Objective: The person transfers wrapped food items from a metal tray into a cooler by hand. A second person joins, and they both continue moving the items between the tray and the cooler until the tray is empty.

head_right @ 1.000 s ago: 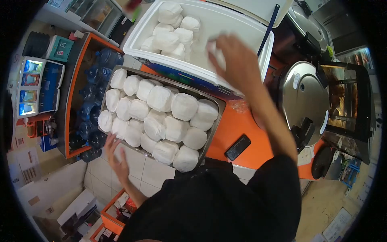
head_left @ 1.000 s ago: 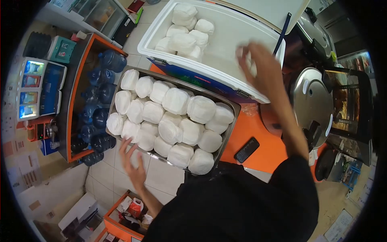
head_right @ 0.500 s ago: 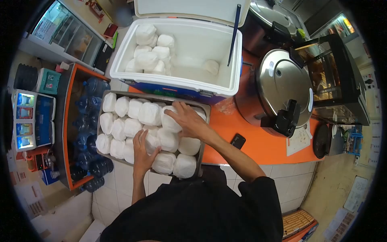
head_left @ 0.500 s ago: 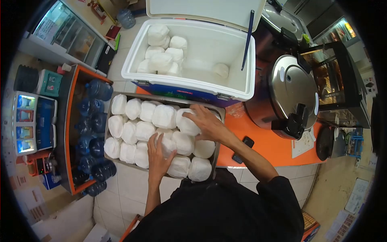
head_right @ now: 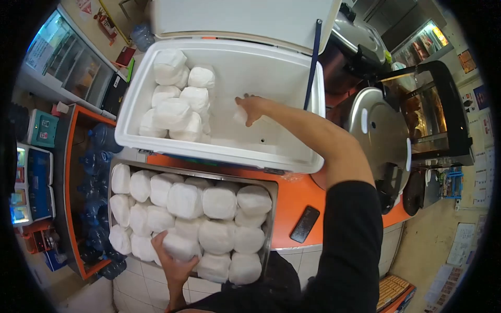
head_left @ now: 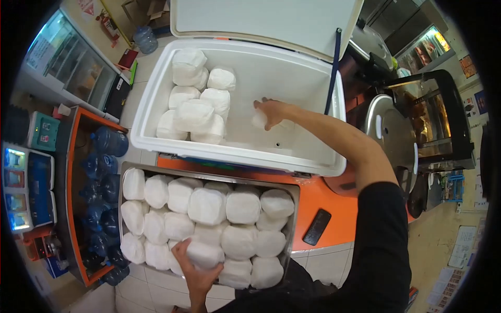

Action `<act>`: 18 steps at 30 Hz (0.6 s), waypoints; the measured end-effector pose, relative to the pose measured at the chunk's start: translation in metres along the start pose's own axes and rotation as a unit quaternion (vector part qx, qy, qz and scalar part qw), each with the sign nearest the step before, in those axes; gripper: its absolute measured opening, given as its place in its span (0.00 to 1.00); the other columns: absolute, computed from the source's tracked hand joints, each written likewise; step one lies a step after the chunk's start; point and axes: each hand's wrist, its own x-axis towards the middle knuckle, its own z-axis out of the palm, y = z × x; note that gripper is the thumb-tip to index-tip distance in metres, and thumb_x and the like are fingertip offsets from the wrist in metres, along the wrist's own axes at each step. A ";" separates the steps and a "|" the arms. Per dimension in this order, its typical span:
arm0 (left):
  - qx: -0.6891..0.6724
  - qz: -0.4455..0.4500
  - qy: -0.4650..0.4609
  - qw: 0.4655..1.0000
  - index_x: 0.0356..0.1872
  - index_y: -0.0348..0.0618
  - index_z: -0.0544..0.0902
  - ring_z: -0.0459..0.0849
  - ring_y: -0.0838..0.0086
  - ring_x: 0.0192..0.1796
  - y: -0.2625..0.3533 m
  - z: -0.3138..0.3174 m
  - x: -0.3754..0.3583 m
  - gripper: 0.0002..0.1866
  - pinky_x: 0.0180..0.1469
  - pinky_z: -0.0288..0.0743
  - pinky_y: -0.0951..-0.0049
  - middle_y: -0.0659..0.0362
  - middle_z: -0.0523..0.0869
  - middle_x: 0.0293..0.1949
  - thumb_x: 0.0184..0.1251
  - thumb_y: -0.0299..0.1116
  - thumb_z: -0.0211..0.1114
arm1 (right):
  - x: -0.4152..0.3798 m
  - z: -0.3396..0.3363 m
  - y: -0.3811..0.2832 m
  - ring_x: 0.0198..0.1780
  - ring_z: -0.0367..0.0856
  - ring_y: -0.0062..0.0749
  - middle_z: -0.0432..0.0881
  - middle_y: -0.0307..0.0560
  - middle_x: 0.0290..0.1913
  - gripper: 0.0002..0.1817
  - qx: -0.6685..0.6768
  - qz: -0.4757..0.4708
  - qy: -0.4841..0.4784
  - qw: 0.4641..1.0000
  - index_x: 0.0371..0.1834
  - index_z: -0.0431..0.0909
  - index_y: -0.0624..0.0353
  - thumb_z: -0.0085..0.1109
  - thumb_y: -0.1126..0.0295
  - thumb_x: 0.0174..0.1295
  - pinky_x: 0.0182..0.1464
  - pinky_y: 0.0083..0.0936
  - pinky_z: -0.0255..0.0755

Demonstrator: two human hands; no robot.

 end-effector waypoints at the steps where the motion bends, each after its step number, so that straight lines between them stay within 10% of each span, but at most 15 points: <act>1: -0.048 0.008 0.015 0.999 0.67 0.44 0.63 0.70 0.53 0.58 -0.003 -0.007 0.000 0.53 0.59 0.69 0.56 0.46 0.65 0.59 0.30 0.30 0.79 | 0.020 0.017 0.006 0.61 0.71 0.54 0.69 0.62 0.61 0.50 -0.097 -0.029 0.017 0.995 0.66 0.62 0.56 0.77 0.59 0.36 0.61 0.42 0.67; 6: -0.191 -0.030 0.141 0.971 0.68 0.46 0.58 0.74 0.62 0.52 -0.010 -0.025 0.013 0.52 0.52 0.73 0.63 0.49 0.71 0.55 0.36 0.31 0.77 | 0.051 0.049 0.013 0.68 0.63 0.45 0.68 0.53 0.65 0.47 -0.411 -0.145 0.076 0.897 0.67 0.64 0.53 0.78 0.57 0.41 0.68 0.38 0.57; 8: -0.377 -0.300 0.263 0.836 0.68 0.45 0.58 0.75 0.64 0.49 0.032 -0.042 0.046 0.51 0.48 0.73 0.68 0.49 0.75 0.50 0.39 0.35 0.77 | 0.058 0.046 0.025 0.68 0.63 0.44 0.69 0.50 0.64 0.46 -0.389 -0.155 0.008 0.908 0.68 0.65 0.52 0.78 0.57 0.42 0.68 0.36 0.57; 10: -0.488 -0.286 0.180 0.805 0.68 0.44 0.58 0.75 0.63 0.49 0.044 -0.064 0.068 0.50 0.48 0.73 0.66 0.49 0.75 0.49 0.41 0.36 0.77 | 0.063 0.043 0.027 0.69 0.61 0.45 0.67 0.50 0.67 0.47 -0.402 -0.149 -0.051 0.902 0.69 0.65 0.54 0.77 0.57 0.44 0.68 0.37 0.57; 14: -0.174 0.109 0.028 0.978 0.64 0.43 0.65 0.75 0.59 0.53 0.087 -0.051 0.102 0.44 0.54 0.71 0.59 0.49 0.76 0.49 0.42 0.37 0.77 | 0.037 0.017 0.011 0.68 0.65 0.51 0.67 0.55 0.68 0.44 -0.360 -0.085 -0.035 0.929 0.69 0.65 0.62 0.70 0.49 0.52 0.67 0.40 0.62; 18: 0.065 0.244 -0.204 0.946 0.57 0.39 0.73 0.74 0.48 0.58 0.178 -0.016 0.177 0.39 0.61 0.67 0.57 0.44 0.74 0.51 0.40 0.39 0.78 | -0.040 -0.091 -0.033 0.55 0.78 0.57 0.79 0.64 0.54 0.43 -0.051 -0.002 -0.054 0.997 0.57 0.72 0.72 0.57 0.37 0.60 0.59 0.44 0.71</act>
